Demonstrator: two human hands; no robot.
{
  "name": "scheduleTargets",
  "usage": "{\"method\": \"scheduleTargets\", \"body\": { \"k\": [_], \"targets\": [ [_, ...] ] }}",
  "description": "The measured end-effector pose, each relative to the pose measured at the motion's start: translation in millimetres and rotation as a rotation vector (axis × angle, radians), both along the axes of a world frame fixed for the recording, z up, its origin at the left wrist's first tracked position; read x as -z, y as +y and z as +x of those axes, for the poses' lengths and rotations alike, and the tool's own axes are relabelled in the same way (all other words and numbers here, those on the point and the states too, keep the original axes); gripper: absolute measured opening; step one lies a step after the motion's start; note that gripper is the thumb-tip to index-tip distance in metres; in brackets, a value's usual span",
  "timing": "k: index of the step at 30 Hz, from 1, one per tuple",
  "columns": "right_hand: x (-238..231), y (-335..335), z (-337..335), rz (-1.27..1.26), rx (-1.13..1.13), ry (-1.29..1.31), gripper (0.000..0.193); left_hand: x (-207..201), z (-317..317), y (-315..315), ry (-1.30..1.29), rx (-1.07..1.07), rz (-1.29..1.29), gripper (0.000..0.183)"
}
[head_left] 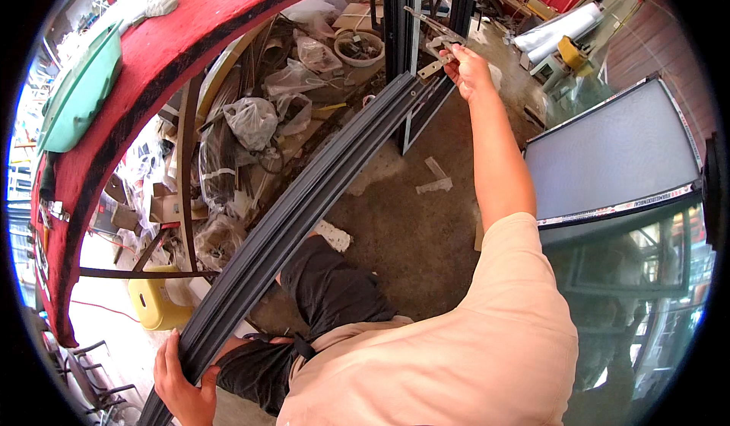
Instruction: The person assembles a window frame by first handling and checking a metal hinge mechanism, then inserting it into a black metal frame rail. They pick up a cordless drill, check the battery, and then use it to secure screws into the frame while holding a small bag of fasteners.
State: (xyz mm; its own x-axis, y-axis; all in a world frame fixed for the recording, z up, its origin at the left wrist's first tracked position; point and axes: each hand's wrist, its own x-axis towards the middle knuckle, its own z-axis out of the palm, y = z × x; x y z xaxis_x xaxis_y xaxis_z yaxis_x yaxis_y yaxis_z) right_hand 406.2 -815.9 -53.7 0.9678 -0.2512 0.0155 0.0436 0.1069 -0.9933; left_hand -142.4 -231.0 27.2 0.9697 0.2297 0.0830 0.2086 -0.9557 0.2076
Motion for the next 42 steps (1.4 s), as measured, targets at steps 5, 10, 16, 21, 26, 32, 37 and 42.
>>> {"method": "scheduleTargets", "body": {
  "k": [5, 10, 16, 21, 26, 32, 37, 42],
  "targets": [
    [5.6, 2.4, 2.2, 0.066, -0.020, 0.008, 0.028, 2.0, 0.0, 0.0, 0.005, -0.018, -0.007, 0.073],
    [8.7, -2.0, 2.9, 0.057, -0.018, 0.022, 0.026, 11.4, -3.1, 8.3, -0.017, 0.016, -0.054, 0.084],
    [17.0, -13.5, 6.8, 0.051, -0.041, 0.015, 0.024, 5.5, -1.2, 3.7, 0.015, -0.005, -0.051, 0.079],
    [17.8, -16.7, 3.4, 0.089, -0.056, 0.008, 0.024, -1.2, 3.5, -0.9, 0.041, -0.012, -0.017, 0.073],
    [16.5, -15.4, 4.5, 0.100, -0.052, -0.006, 0.024, 1.1, 1.5, 2.1, 0.019, 0.001, 0.009, 0.072],
    [4.6, -13.8, -0.9, 0.137, -0.029, -0.064, 0.020, -3.1, 4.2, -1.6, 0.020, -0.017, 0.012, 0.070],
    [-21.9, 10.4, -11.3, 0.106, -0.022, -0.146, 0.023, -1.9, 4.2, 1.4, 0.019, -0.023, -0.013, 0.070],
    [-46.5, 31.1, -28.4, 0.095, -0.104, -0.230, 0.020, 4.5, 0.2, 9.8, 0.006, 0.001, -0.005, 0.079]
  ]
}}
